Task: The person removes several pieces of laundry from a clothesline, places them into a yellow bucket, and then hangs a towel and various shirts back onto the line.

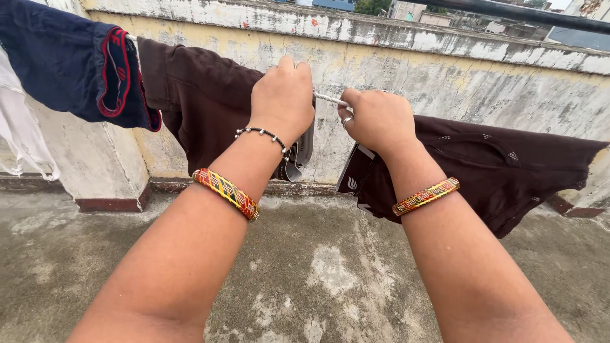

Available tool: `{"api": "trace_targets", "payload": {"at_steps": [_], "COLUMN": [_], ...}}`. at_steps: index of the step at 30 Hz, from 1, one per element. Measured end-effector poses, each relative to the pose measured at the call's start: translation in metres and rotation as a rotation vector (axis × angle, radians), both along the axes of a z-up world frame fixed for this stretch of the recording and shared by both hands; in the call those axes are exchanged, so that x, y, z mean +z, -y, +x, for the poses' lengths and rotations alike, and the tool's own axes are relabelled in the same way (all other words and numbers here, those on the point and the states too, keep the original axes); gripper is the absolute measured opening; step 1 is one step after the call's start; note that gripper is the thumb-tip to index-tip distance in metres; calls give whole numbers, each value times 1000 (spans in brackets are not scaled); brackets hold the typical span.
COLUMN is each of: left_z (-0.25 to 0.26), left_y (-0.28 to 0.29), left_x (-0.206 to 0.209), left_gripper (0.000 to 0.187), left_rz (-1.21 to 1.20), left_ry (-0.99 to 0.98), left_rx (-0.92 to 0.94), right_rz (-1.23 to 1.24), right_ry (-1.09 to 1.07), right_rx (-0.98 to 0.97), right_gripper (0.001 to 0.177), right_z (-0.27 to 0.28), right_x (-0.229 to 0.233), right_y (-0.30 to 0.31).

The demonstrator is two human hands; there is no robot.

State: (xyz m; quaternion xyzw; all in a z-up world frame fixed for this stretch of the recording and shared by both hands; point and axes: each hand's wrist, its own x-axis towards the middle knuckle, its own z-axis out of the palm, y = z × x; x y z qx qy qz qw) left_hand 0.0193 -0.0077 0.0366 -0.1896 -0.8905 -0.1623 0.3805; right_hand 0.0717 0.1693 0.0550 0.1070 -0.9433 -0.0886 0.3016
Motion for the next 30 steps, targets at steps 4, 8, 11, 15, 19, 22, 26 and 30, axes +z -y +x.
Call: {"api": "trace_targets", "payload": {"at_steps": [4,8,11,15,19,22,26,30], "left_z": [4,29,-7,5,0,-6,8,3], "left_y": [8,-1,2,4,5,21,41,43], "left_x": [-8,2,-17,-14,-22,-20,-2,-12], "left_gripper": [29,52,35,37,42,39,53,56], "left_rz": [-28,-52,-39,-113,-33,25,21,0], "left_ry": [-36,-78,-119,-216,-365,-174,4,-51], "left_rx": [14,53,13,58,23,-100,-271,-323], "right_rz": [-6,10,18,-16,21,21,26,-1], "right_ry": [20,-6,14,46,33,55,38,75], "right_rx": [-19,-8,-20,-31,-30,-29,-10,-40], "right_gripper": [21,21,20,17,18,20,19,19], "right_z": [-1,0,0,5,2,-2,-3,-7], "right_x": [-4,-3,-3,2,-3,-5,-2,-1], "right_y": [-1,-1,-1,3,0,-2,-2,-3]}}
